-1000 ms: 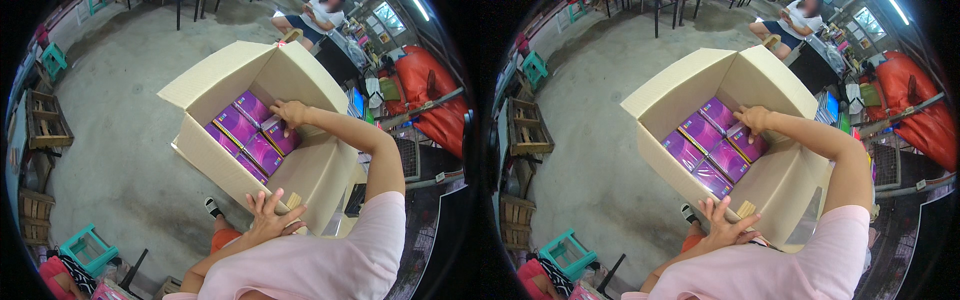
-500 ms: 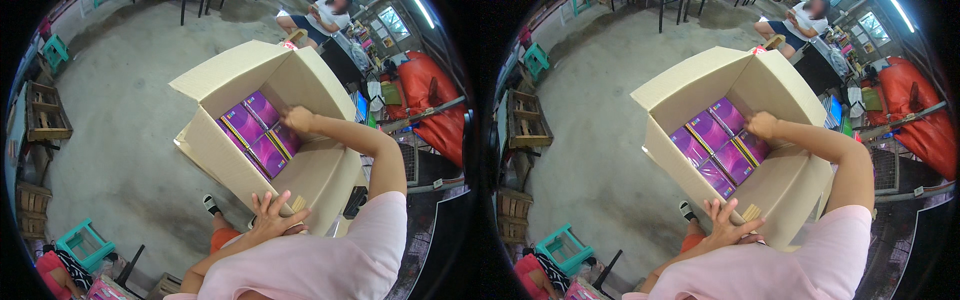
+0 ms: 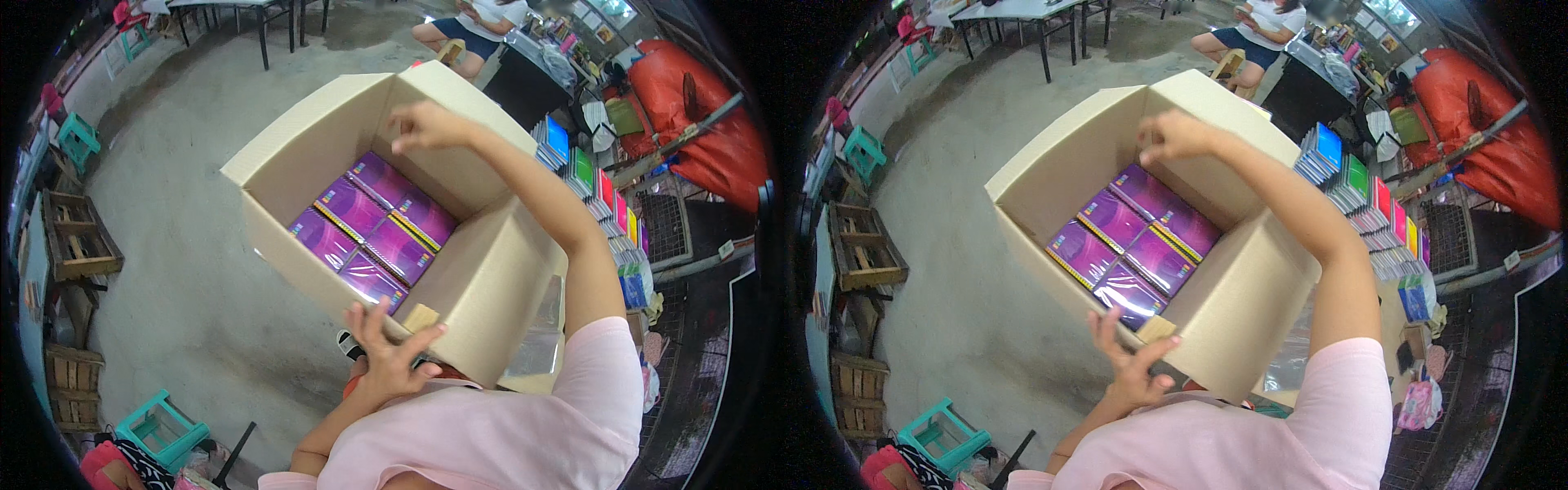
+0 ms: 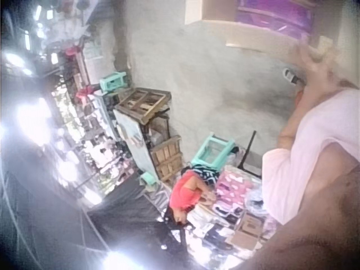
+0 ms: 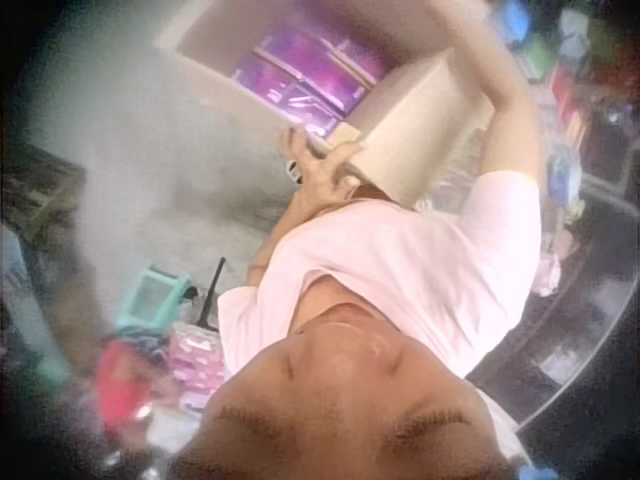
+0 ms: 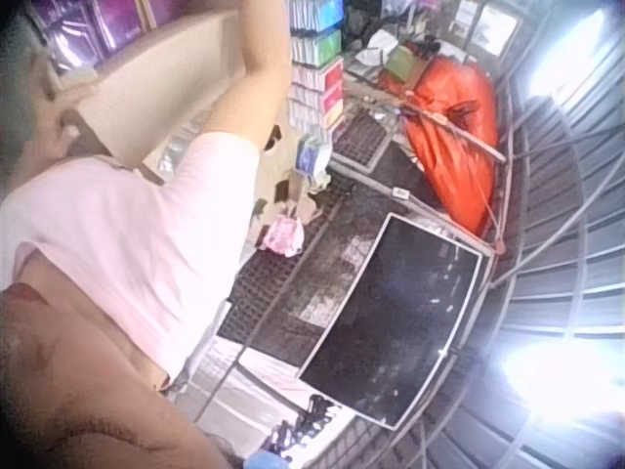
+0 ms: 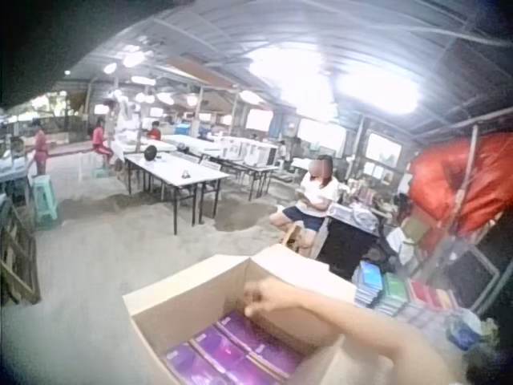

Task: The person picks up stacks of notebooks from a table, wraps them in silver plastic sheets, secures the wrapping with tape from a dispenser, and places the wrapped stacks into a cardboard box.

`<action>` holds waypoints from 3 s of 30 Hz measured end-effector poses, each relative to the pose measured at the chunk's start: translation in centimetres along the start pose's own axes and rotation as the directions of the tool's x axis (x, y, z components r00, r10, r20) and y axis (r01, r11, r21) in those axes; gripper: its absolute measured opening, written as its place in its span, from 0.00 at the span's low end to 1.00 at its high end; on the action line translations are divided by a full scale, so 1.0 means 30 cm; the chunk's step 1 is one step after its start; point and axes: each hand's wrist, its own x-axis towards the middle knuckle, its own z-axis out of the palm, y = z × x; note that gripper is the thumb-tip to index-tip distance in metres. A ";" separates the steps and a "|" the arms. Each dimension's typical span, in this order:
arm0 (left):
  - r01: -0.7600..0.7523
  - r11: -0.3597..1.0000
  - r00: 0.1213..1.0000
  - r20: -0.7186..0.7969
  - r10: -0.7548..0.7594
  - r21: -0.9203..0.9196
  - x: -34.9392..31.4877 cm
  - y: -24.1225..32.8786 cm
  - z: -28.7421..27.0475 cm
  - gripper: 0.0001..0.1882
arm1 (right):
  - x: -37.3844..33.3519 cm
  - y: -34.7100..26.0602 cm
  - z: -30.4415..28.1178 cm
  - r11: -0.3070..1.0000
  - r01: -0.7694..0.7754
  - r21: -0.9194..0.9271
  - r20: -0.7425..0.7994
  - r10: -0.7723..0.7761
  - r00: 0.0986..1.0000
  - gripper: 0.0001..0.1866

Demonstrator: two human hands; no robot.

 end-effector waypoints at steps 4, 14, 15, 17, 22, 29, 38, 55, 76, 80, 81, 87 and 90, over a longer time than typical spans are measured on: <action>-0.113 0.970 0.983 -0.167 0.078 -0.214 0.094 0.179 -0.037 0.23 | -0.369 -0.146 -0.237 0.979 0.107 0.175 -0.436 -0.020 0.900 0.18; 0.333 0.406 0.608 0.523 0.597 -0.851 0.179 0.774 0.555 0.13 | -1.580 -0.060 0.062 0.944 -0.080 0.320 0.341 -0.036 0.939 0.33; 0.351 0.490 0.627 0.589 0.510 -0.798 0.171 0.802 0.622 0.12 | -1.672 -0.047 0.089 0.935 -0.147 0.323 0.335 0.033 0.942 0.33; 0.164 0.645 0.763 0.510 0.397 -0.746 0.220 0.820 0.795 0.11 | -1.829 -0.020 0.125 0.904 -0.231 0.359 0.292 0.126 0.948 0.32; 0.264 0.813 0.953 0.271 -0.137 -0.519 0.522 0.654 1.304 0.12 | -2.108 0.045 0.151 0.835 -0.316 0.451 0.207 0.246 0.947 0.30; 0.223 0.966 0.935 -0.251 -0.250 -0.129 0.986 0.086 1.575 0.14 | -2.117 0.140 0.106 0.862 -0.216 0.459 -0.020 0.253 0.967 0.24; 0.145 0.875 0.987 -0.136 -0.091 0.462 0.936 0.109 1.661 0.34 | -1.356 0.846 -0.108 0.845 -0.390 0.364 -0.675 0.529 0.515 0.14; 0.424 0.598 0.842 0.053 -0.537 -0.680 1.058 0.088 1.645 0.42 | -1.184 1.123 -0.167 0.353 -0.179 0.918 -0.263 0.883 0.388 0.26; 0.765 -0.430 0.514 0.857 -0.039 -0.479 0.710 0.070 1.640 0.27 | -1.630 0.875 -0.066 0.748 0.269 0.606 -0.631 0.247 0.736 0.15; 0.840 -0.492 0.434 0.827 0.359 -0.228 0.602 0.149 1.642 0.28 | -1.632 0.855 0.050 0.932 0.097 0.349 -0.502 0.098 0.859 0.25; 0.870 -0.403 0.364 0.921 0.139 -0.283 0.560 0.070 1.630 0.25 | -1.588 0.800 0.053 0.953 0.021 0.304 -0.517 0.146 0.843 0.28; 0.877 -0.332 0.376 0.926 0.021 -0.348 0.467 0.121 1.693 0.20 | -1.795 0.982 -0.003 0.640 -0.660 0.395 -0.744 0.644 0.179 0.16; 0.874 -0.276 0.397 0.915 -0.068 -0.400 0.455 0.143 1.696 0.18 | -1.781 0.997 -0.012 0.529 -0.826 0.195 -0.775 0.599 0.201 0.24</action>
